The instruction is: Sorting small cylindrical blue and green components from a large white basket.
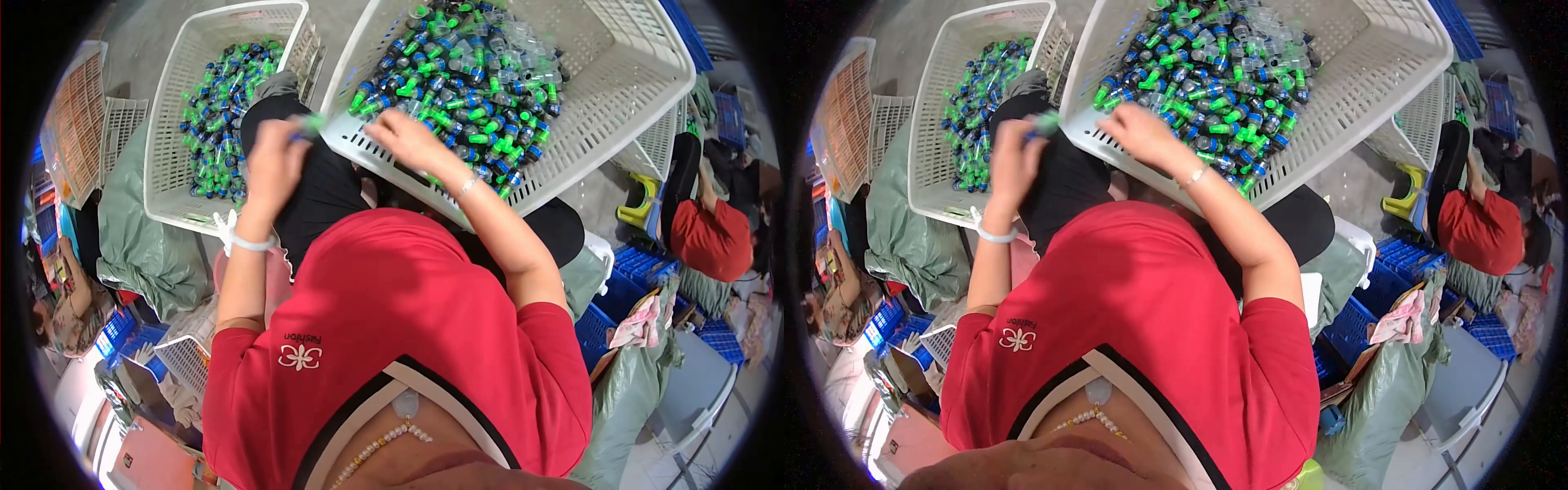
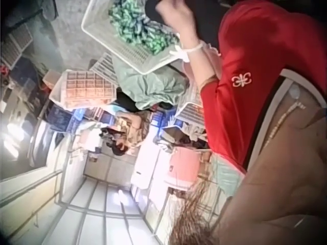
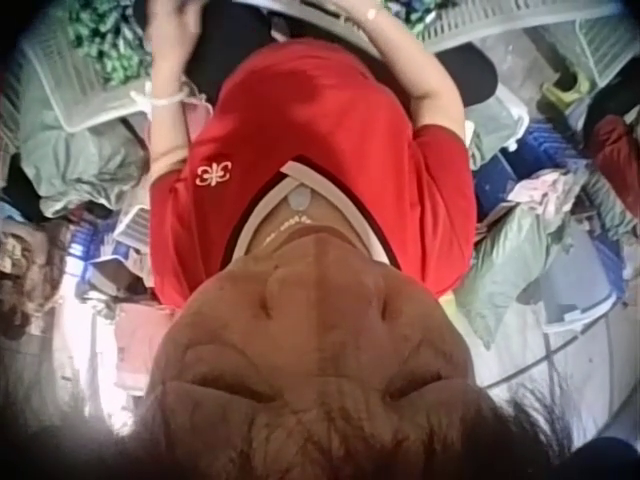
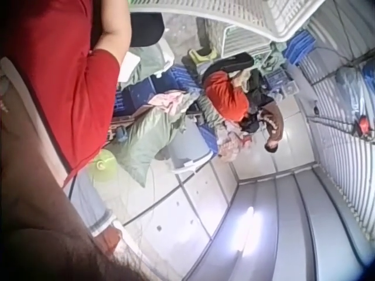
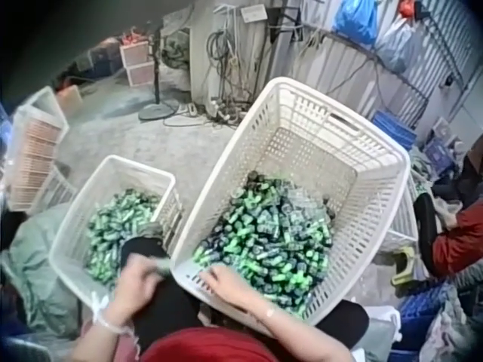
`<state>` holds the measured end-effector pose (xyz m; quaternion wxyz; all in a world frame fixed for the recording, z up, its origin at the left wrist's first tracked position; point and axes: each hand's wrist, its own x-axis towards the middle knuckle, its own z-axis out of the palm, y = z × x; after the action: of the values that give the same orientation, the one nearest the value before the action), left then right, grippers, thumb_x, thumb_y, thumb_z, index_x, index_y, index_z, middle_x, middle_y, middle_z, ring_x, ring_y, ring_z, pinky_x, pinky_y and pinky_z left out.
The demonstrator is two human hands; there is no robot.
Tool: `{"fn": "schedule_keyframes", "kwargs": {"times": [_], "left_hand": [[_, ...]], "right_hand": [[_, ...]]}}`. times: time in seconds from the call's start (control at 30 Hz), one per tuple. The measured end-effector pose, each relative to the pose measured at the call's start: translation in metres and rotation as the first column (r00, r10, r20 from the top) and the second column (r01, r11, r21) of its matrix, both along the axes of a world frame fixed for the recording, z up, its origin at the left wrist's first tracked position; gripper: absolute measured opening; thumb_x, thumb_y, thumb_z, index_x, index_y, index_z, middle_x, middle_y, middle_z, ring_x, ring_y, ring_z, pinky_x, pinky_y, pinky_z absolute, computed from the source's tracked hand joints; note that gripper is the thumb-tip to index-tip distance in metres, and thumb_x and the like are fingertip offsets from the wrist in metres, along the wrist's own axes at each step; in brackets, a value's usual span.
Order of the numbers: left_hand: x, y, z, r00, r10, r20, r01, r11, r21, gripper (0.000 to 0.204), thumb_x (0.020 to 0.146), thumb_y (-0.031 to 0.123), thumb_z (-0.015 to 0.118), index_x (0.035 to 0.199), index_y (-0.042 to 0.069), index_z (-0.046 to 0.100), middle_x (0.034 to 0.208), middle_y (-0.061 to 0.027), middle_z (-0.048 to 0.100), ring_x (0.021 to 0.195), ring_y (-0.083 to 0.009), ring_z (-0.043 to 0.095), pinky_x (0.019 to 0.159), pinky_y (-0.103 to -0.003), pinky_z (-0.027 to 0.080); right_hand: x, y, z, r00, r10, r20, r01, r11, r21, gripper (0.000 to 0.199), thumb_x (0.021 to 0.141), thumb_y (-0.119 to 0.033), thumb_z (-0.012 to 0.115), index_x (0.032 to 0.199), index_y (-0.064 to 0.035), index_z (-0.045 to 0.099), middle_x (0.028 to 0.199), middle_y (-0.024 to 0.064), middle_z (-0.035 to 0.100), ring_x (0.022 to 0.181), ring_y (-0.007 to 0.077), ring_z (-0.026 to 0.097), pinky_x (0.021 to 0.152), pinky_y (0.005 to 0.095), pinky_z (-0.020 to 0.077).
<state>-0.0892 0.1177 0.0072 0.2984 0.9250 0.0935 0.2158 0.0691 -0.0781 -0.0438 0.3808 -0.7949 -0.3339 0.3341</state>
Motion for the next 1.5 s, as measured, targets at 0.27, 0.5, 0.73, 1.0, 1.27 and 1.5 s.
{"fn": "schedule_keyframes", "kwargs": {"times": [0.27, 0.5, 0.73, 1.0, 1.27, 1.5], "left_hand": [[0.020, 0.014, -0.004, 0.995, 0.092, 0.039, -0.098, 0.971, 0.216, 0.034, 0.077, 0.011, 0.069, 0.109, 0.005, 0.060, 0.103, -0.0135, 0.062, 0.093, -0.0320, 0.058, 0.082, -0.042, 0.045], [0.107, -0.059, -0.082, 0.967, -0.088, -0.239, 0.120, 0.985, 0.121, 0.024, 0.085, 0.010, 0.057, 0.108, 0.005, 0.056, 0.097, -0.0142, 0.061, 0.093, -0.0325, 0.059, 0.078, -0.042, 0.048], [0.141, -0.062, -0.133, 0.923, -0.192, -0.334, 0.269, 0.941, 0.203, 0.027, 0.090, 0.010, 0.042, 0.115, 0.003, 0.051, 0.098, -0.0183, 0.062, 0.090, -0.0353, 0.061, 0.074, -0.046, 0.050], [0.141, -0.039, -0.121, 0.901, -0.326, -0.286, 0.015, 0.682, -0.732, 0.038, 0.086, 0.007, 0.060, 0.123, 0.007, 0.049, 0.096, -0.0108, 0.057, 0.072, -0.0226, 0.062, 0.060, -0.033, 0.051], [0.121, -0.147, -0.057, 0.942, -0.321, -0.100, 0.023, 0.358, -0.933, 0.024, 0.090, 0.006, 0.059, 0.110, 0.005, 0.047, 0.091, -0.0056, 0.053, 0.062, -0.0121, 0.056, 0.052, -0.024, 0.047], [0.121, -0.189, -0.021, 0.883, -0.454, -0.114, 0.213, 0.606, -0.766, 0.026, 0.089, 0.005, 0.060, 0.111, 0.003, 0.046, 0.094, -0.0071, 0.054, 0.072, -0.0144, 0.056, 0.063, -0.026, 0.047]], "right_hand": [[0.041, -0.016, -0.067, 0.483, 0.398, 0.780, -0.030, 0.898, -0.439, 0.025, 0.077, -0.022, 0.064, 0.100, -0.0117, 0.063, 0.110, 0.0076, 0.055, 0.095, 0.0290, 0.058, 0.075, 0.0448, 0.0477], [0.046, -0.031, -0.050, 0.633, 0.291, 0.717, -0.008, 0.929, -0.370, 0.026, 0.077, -0.020, 0.065, 0.100, -0.0100, 0.059, 0.102, 0.0093, 0.055, 0.092, 0.0303, 0.059, 0.072, 0.0438, 0.0480], [0.030, -0.113, 0.001, 0.899, -0.101, 0.426, 0.078, 0.994, 0.071, 0.033, 0.076, -0.013, 0.059, 0.107, -0.0039, 0.055, 0.104, 0.0184, 0.057, 0.095, 0.0376, 0.058, 0.084, 0.0434, 0.0480], [0.052, -0.139, -0.025, 0.742, -0.497, -0.450, 0.661, 0.656, 0.366, 0.021, 0.089, -0.016, 0.062, 0.104, -0.0044, 0.054, 0.084, 0.0051, 0.058, 0.073, 0.0127, 0.060, 0.061, 0.0279, 0.0494], [0.025, -0.135, 0.008, 0.763, -0.410, -0.500, 0.645, 0.539, 0.542, 0.014, 0.091, -0.018, 0.060, 0.093, -0.0056, 0.052, 0.072, 0.0004, 0.053, 0.057, 0.0081, 0.053, 0.050, 0.0242, 0.0430], [0.032, -0.156, 0.006, 0.832, -0.524, -0.183, 0.513, 0.600, 0.614, 0.021, 0.092, -0.023, 0.058, 0.087, -0.0043, 0.051, 0.070, 0.0020, 0.051, 0.061, 0.0104, 0.049, 0.054, 0.0287, 0.0406]]}}
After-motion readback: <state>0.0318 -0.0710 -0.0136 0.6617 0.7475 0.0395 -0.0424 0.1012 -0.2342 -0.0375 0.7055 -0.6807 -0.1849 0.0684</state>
